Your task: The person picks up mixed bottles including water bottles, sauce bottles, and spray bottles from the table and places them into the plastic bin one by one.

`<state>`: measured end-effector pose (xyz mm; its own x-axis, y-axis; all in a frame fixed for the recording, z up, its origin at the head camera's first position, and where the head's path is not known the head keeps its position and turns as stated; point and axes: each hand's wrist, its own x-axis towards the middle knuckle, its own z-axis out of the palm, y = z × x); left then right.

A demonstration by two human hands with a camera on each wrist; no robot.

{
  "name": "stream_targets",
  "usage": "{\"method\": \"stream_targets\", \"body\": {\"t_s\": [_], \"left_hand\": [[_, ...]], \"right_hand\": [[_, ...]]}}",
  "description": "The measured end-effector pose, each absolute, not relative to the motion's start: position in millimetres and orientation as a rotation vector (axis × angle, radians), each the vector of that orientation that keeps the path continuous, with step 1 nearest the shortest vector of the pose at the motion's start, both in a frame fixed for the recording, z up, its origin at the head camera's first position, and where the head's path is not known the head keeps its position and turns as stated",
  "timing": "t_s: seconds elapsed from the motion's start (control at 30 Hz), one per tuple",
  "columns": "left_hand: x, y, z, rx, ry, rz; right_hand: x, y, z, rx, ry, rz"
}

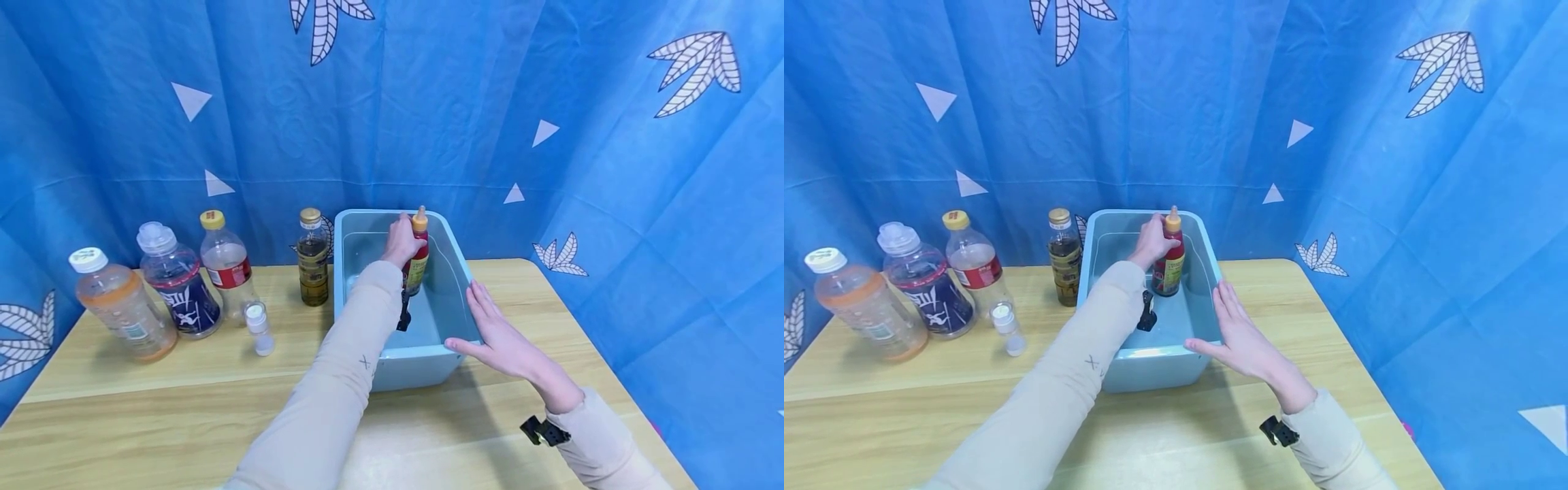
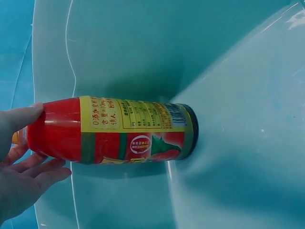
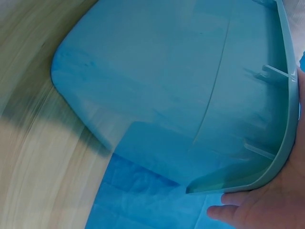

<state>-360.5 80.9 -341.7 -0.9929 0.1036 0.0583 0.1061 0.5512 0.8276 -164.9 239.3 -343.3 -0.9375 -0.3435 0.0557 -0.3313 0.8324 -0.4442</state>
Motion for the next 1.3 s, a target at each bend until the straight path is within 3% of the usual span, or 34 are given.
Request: {"method": "stream_targets", "body": {"t_s": [0.6,1.3], "left_hand": [[-346,73,-320,-0.207,-2.836,-1.278],[-320,59,-265,-0.345,-2.769,-1.302]], "right_hand": [[-164,238,-346,-0.574,3.018,-0.686],[-164,240,-347,-0.605,3.032,-0.707]]}}
